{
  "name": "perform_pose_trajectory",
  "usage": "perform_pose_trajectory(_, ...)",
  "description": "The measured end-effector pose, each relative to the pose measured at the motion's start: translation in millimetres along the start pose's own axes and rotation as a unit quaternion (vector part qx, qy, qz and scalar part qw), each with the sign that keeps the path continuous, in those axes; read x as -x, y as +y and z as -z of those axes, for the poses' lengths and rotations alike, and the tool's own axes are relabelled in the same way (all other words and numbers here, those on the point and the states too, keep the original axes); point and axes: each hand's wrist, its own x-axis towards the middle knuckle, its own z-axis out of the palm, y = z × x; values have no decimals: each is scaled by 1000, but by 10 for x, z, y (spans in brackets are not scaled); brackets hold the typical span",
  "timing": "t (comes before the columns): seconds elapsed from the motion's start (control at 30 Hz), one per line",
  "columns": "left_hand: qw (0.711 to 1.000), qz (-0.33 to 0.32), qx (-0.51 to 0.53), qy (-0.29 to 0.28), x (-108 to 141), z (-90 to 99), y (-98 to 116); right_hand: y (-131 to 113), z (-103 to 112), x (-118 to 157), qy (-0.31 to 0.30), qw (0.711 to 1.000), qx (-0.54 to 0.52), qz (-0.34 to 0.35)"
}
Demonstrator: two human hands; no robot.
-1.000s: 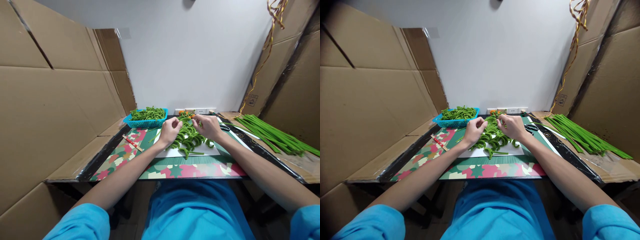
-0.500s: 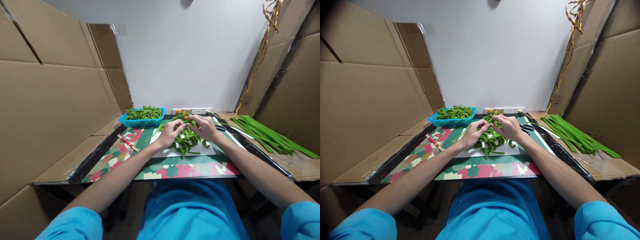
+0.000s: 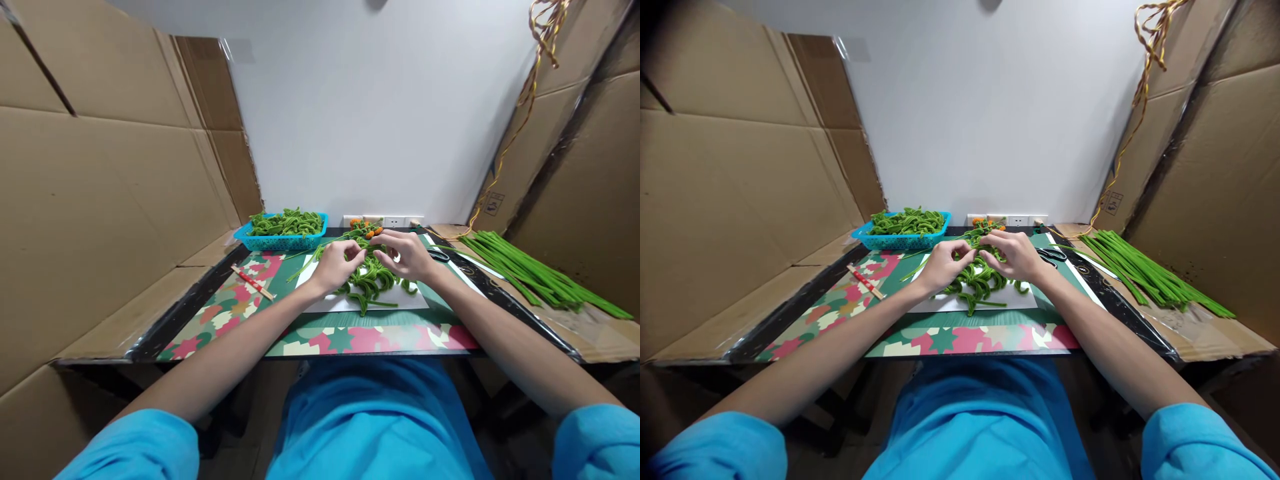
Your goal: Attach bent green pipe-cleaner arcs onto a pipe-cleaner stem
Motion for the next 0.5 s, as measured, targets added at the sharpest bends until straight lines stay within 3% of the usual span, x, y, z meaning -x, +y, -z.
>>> perform_pose_trajectory(0.17, 999, -24, -34, -5, 15, -9, 3, 35, -51, -66, 4, 996, -71, -49)
perform_pose_trajectory(0.5, 996, -31, -80, -6, 34, -25, -15, 124, 16, -90, -81, 985, -123, -88)
